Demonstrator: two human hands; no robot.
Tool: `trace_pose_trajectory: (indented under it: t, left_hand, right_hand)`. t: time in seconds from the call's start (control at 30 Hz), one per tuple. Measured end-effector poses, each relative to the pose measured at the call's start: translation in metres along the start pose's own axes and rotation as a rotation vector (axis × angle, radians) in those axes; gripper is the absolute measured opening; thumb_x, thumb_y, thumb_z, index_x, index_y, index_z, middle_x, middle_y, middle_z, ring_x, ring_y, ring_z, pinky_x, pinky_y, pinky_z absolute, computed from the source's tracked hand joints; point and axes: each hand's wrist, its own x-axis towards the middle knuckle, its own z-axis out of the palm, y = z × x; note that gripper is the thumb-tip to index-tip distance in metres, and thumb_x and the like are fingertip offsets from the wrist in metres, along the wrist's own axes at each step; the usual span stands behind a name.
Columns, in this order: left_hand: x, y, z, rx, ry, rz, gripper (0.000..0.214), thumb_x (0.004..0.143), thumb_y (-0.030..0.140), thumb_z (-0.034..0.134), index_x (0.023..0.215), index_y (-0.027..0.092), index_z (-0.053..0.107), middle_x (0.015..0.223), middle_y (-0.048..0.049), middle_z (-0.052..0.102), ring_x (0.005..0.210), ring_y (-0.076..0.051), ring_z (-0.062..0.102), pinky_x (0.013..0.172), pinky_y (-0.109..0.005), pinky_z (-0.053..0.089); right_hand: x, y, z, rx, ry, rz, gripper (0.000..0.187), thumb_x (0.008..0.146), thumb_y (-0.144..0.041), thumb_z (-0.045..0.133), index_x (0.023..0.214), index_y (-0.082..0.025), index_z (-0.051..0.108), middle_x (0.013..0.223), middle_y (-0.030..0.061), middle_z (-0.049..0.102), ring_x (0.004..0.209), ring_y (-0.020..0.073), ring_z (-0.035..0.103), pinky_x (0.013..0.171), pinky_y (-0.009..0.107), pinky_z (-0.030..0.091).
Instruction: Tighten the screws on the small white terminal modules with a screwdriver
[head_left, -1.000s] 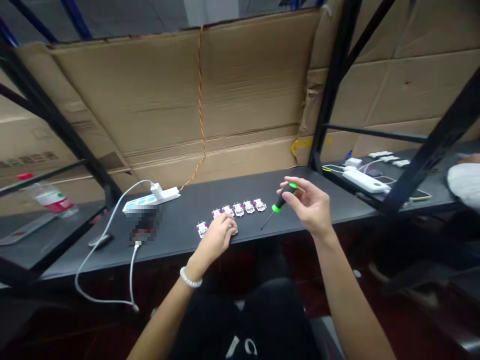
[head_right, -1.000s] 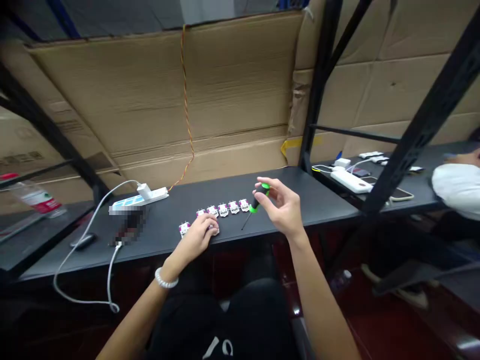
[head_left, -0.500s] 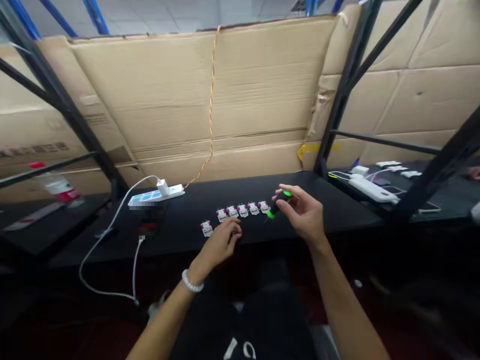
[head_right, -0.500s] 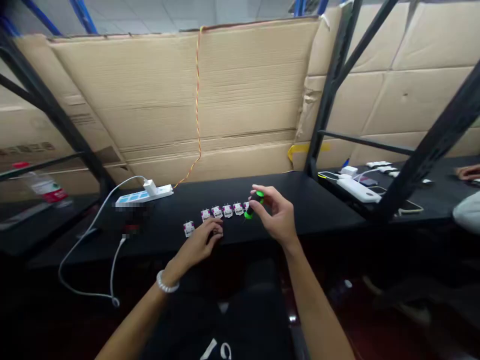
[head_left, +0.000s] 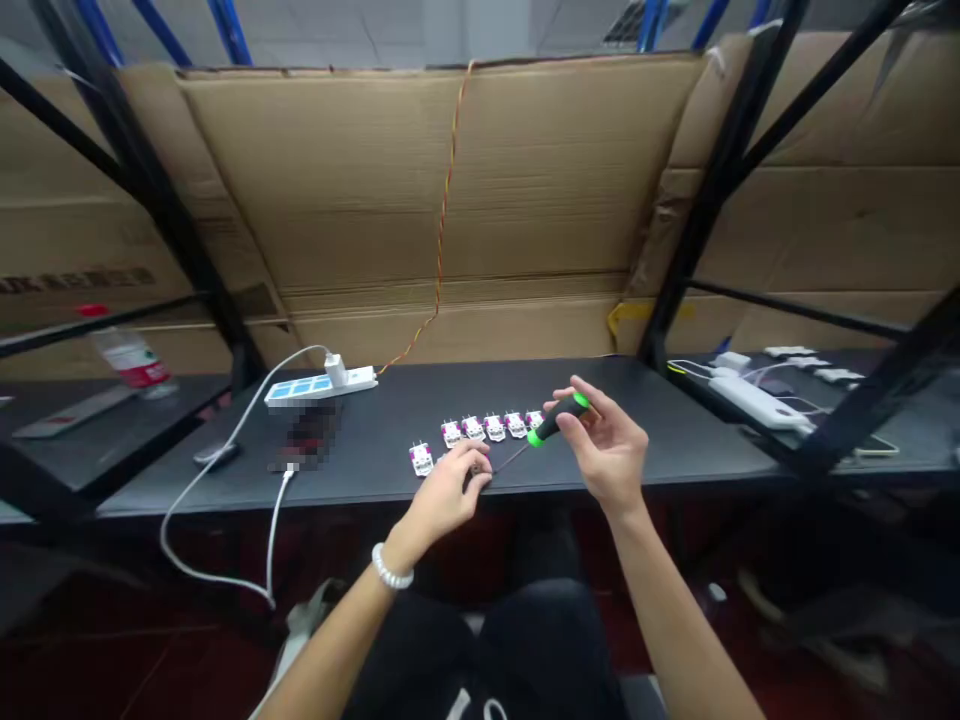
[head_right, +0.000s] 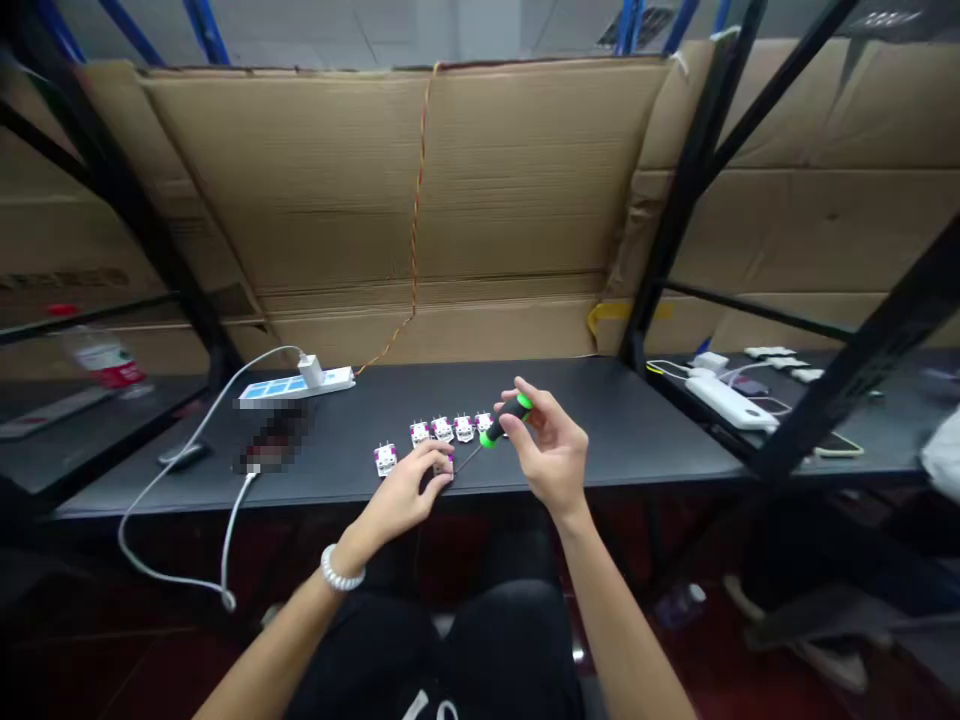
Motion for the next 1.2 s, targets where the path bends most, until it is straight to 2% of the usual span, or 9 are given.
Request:
trace_pose_trajectory:
  t: [0.37, 0.67, 0.87, 0.93, 1.07, 1.2]
  left_hand:
    - [0.0, -0.004, 0.003, -0.005, 0.008, 0.025, 0.01, 0.096, 0.015, 0.058, 0.092, 0.021, 0.064, 0.13, -0.0111, 0.068, 0.119, -0.027, 0.068, 0.109, -0.046, 0.054]
    - [-0.001, -0.004, 0.003, -0.006, 0.013, 0.039, 0.012, 0.096, 0.013, 0.058, 0.092, 0.021, 0.065, 0.129, -0.0112, 0.068, 0.118, -0.027, 0.068, 0.107, -0.045, 0.054]
    - [0.0, -0.003, 0.004, 0.0, 0.017, 0.045, 0.013, 0.096, 0.012, 0.057, 0.091, 0.021, 0.065, 0.128, -0.0109, 0.068, 0.119, -0.027, 0.067, 0.109, -0.046, 0.053]
    - [0.0, -0.002, 0.004, -0.001, 0.029, 0.042, 0.013, 0.095, 0.011, 0.057, 0.091, 0.021, 0.065, 0.127, -0.0108, 0.068, 0.118, -0.027, 0.067, 0.108, -0.046, 0.054]
    - [0.0, -0.001, 0.003, -0.009, 0.039, 0.044, 0.014, 0.094, 0.011, 0.057, 0.09, 0.022, 0.064, 0.124, -0.0099, 0.068, 0.114, -0.026, 0.068, 0.105, -0.045, 0.055]
    - [0.001, 0.0, 0.005, -0.003, 0.052, 0.039, 0.015, 0.093, 0.01, 0.057, 0.089, 0.022, 0.064, 0.123, -0.0095, 0.068, 0.114, -0.026, 0.067, 0.107, -0.045, 0.054]
  right_hand:
    - [0.004, 0.001, 0.012, -0.037, -0.054, 0.02, 0.038, 0.091, -0.027, 0.078, 0.129, -0.029, 0.073, 0.109, 0.0051, 0.075, 0.094, 0.0201, 0.077, 0.087, 0.037, 0.066]
    - [0.009, -0.003, 0.021, -0.128, -0.121, -0.025, 0.038, 0.093, -0.029, 0.076, 0.131, -0.029, 0.073, 0.109, 0.0056, 0.071, 0.094, 0.0196, 0.073, 0.085, 0.036, 0.063]
    - [0.022, -0.007, 0.032, -0.329, -0.215, -0.17, 0.038, 0.087, -0.033, 0.083, 0.125, -0.03, 0.076, 0.103, 0.0044, 0.069, 0.081, 0.0176, 0.064, 0.075, 0.034, 0.059]
    - [0.025, -0.011, 0.037, -0.342, -0.28, -0.186, 0.038, 0.091, -0.033, 0.077, 0.129, -0.03, 0.074, 0.108, 0.0063, 0.071, 0.086, 0.0194, 0.067, 0.079, 0.035, 0.061]
    - [0.029, -0.015, 0.045, -0.226, -0.401, -0.091, 0.042, 0.101, -0.029, 0.061, 0.142, -0.03, 0.065, 0.126, 0.0087, 0.072, 0.107, 0.0231, 0.072, 0.093, 0.039, 0.061]
    - [0.033, -0.015, 0.048, -0.339, -0.334, -0.157, 0.036, 0.09, -0.035, 0.078, 0.126, -0.031, 0.075, 0.106, 0.0049, 0.073, 0.085, 0.0198, 0.068, 0.08, 0.037, 0.061]
